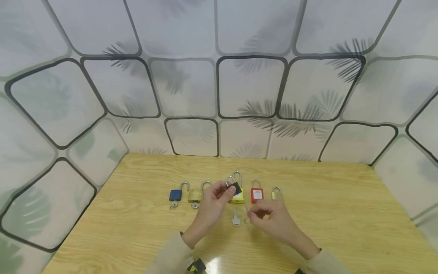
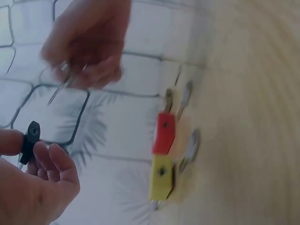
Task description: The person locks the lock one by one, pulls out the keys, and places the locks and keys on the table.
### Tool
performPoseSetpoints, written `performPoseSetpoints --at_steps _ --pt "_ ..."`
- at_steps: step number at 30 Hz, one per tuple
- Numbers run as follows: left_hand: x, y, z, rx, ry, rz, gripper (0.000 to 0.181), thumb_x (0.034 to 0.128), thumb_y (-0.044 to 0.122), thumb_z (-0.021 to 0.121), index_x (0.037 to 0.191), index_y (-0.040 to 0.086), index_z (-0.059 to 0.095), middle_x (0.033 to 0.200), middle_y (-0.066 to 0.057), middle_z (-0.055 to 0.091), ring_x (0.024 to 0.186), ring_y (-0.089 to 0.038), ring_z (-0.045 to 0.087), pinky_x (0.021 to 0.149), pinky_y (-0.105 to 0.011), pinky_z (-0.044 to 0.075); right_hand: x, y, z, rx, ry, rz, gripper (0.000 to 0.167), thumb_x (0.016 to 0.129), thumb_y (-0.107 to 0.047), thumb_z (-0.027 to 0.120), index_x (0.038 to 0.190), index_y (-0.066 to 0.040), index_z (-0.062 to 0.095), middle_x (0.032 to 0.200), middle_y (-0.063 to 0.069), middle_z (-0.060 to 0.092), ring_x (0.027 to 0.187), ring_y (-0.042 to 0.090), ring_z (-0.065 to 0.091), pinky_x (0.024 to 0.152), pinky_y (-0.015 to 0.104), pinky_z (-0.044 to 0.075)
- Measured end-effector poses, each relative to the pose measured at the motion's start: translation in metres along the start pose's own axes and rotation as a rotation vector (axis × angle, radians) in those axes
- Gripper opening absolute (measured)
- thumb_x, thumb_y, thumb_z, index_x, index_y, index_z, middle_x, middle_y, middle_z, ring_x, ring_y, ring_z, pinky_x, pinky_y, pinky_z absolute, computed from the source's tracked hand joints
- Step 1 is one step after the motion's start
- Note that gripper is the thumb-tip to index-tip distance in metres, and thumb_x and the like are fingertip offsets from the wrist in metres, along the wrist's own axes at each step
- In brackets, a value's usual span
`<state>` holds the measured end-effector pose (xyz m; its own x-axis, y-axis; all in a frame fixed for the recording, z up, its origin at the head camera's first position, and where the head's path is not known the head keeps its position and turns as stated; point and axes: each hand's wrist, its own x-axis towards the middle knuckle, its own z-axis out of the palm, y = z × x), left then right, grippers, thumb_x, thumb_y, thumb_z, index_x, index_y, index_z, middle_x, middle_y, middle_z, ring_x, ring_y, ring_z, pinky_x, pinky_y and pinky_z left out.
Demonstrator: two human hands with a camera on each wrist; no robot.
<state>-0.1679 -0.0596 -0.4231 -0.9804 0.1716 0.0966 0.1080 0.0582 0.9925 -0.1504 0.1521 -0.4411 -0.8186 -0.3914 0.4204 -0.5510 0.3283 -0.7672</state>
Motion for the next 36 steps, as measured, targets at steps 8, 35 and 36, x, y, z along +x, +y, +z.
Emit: performPoseSetpoints --at_steps 8,35,36 --pt "0.006 0.004 -0.021 -0.008 0.106 -0.029 0.017 0.1012 0.013 0.064 0.105 -0.003 0.068 0.1 -0.016 0.07 0.083 -0.01 0.064 0.078 -0.024 0.057 -0.004 0.003 -0.003 -0.079 -0.045 0.126 0.018 0.092 -0.005 0.07 0.083 -0.019 0.077 0.075 -0.012 0.068 0.069 -0.003 0.057 0.06 0.02 0.052" --pt "0.002 -0.001 -0.07 0.048 0.27 -0.1 0.02 0.0993 0.012 0.067 0.11 -0.005 0.068 0.103 -0.011 0.074 0.084 -0.008 0.067 0.078 -0.022 0.058 0.053 -0.017 0.074 -0.4 -0.416 0.464 0.045 0.088 -0.018 0.067 0.052 -0.019 0.041 0.047 -0.011 0.031 0.045 0.006 0.033 0.044 0.022 0.023" --pt "0.002 -0.002 -0.071 0.048 0.27 -0.104 0.02 0.0993 0.012 0.067 0.11 -0.005 0.068 0.103 -0.011 0.074 0.085 -0.008 0.067 0.078 -0.022 0.058 0.054 -0.017 0.076 -0.403 -0.416 0.479 0.044 0.088 -0.017 0.066 0.052 -0.018 0.041 0.047 -0.01 0.031 0.045 0.007 0.033 0.044 0.023 0.024"
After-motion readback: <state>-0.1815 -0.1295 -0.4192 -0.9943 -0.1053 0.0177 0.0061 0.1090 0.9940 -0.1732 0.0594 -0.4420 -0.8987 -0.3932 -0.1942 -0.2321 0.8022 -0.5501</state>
